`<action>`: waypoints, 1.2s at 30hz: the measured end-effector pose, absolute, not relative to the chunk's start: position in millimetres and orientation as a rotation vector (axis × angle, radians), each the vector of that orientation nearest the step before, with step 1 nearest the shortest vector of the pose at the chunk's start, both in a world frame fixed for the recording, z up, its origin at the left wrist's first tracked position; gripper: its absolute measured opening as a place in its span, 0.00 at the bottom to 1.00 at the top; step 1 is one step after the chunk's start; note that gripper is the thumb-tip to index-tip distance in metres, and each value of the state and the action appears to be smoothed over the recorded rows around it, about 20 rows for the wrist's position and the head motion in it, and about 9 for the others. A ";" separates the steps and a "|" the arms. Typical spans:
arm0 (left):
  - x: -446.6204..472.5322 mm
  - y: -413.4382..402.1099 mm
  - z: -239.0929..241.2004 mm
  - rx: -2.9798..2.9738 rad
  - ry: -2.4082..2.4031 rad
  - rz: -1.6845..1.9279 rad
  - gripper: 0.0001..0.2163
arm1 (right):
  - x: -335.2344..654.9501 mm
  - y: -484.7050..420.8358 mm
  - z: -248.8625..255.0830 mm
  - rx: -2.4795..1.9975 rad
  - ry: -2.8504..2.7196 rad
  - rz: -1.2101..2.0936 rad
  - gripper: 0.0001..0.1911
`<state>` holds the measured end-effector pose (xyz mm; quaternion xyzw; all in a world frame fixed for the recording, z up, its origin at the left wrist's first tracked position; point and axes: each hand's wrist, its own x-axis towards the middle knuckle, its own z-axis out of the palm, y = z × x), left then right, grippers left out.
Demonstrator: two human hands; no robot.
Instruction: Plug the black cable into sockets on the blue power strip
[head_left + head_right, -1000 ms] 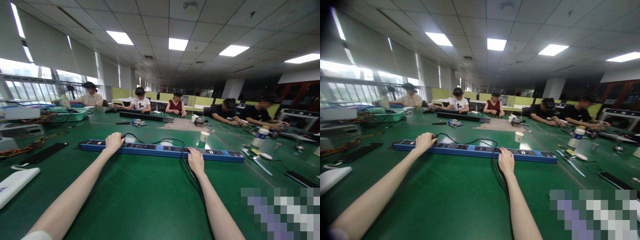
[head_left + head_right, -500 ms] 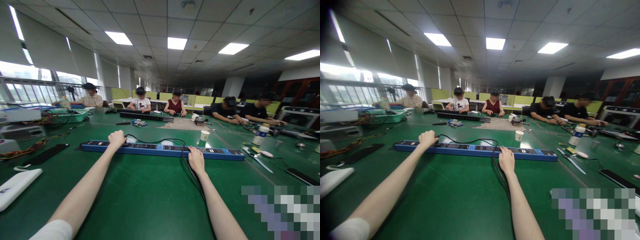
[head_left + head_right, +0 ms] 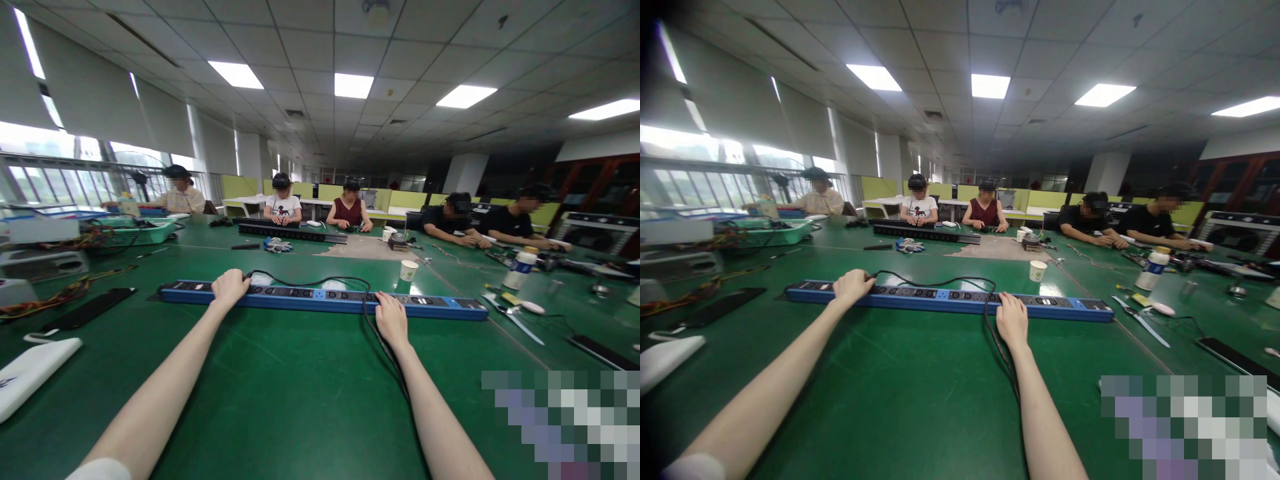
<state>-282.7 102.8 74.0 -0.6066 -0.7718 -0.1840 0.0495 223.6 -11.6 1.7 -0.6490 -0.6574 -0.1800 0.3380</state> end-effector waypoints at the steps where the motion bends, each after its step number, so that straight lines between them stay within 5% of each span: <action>1: -280.7 101.0 77.0 -1.837 -2.341 -0.591 0.21 | 224.3 -11.5 2.0 -1.692 -1.715 -0.467 0.26; 9: -254.0 79.8 135.0 -1.956 -2.118 -1.070 0.23 | 224.3 -10.8 2.8 -1.699 -1.721 -0.470 0.26; 17: -232.0 67.9 137.8 -2.739 -1.998 -0.727 0.19 | 223.2 -12.6 4.3 -1.721 -1.721 -0.474 0.26; 24: -228.7 62.2 134.4 -2.529 -1.582 -0.479 0.12 | 222.4 -13.6 5.7 -1.701 -1.709 -0.413 0.26; 32: -208.4 39.3 168.2 -2.077 -1.563 -1.493 0.19 | 223.6 -18.5 35.0 -1.566 -1.546 0.207 0.23; 36: -202.7 34.2 185.6 -1.924 -1.555 -2.223 0.23 | 203.8 -26.8 46.8 -1.451 -1.565 0.694 0.31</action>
